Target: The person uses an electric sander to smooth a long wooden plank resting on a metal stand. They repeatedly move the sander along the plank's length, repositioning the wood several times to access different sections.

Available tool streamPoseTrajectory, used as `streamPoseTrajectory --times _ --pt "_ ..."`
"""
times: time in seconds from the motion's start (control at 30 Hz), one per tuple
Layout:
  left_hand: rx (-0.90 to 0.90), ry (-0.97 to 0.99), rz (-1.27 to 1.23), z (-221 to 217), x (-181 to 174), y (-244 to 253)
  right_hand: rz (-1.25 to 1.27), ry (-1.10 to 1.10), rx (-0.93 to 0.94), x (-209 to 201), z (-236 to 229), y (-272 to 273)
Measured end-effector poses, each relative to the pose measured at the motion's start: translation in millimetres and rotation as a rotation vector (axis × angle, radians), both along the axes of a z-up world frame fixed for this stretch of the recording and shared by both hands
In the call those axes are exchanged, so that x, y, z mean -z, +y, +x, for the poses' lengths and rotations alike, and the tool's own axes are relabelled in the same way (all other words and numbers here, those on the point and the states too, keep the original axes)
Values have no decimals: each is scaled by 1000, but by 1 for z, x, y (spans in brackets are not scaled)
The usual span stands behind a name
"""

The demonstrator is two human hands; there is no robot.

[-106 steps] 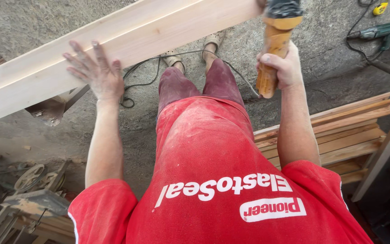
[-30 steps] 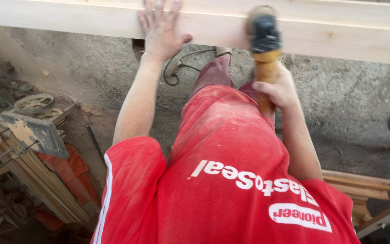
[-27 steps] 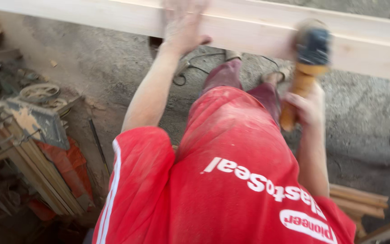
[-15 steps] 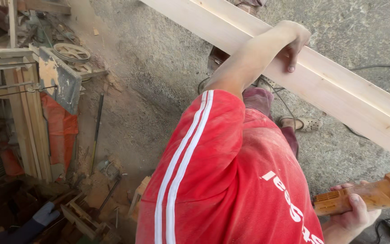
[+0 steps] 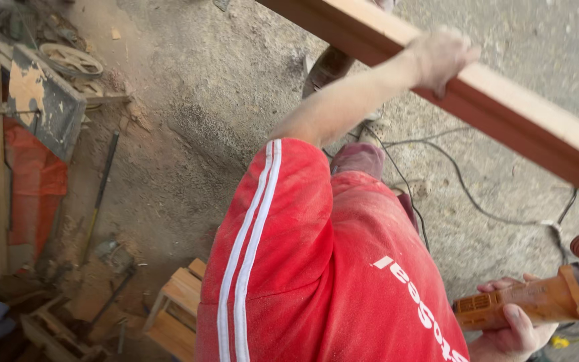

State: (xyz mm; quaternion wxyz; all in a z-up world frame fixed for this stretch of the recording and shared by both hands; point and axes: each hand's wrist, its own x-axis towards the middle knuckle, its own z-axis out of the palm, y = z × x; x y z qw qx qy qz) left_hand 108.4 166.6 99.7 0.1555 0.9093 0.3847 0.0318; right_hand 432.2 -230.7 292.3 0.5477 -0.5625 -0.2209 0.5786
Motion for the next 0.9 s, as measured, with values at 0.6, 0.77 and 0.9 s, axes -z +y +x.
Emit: streamPoseTrajectory --times 0.6,0.77,0.9 --pt "-21 117 50 -44 -30 -120 -20 -32 -83 -45 18 4" --pt "56 -62 -128 90 -83 -144 -19 -65 28 -58 15 -8" --pt "23 75 -344 155 -72 -155 -6 -45 98 -44 36 -12"
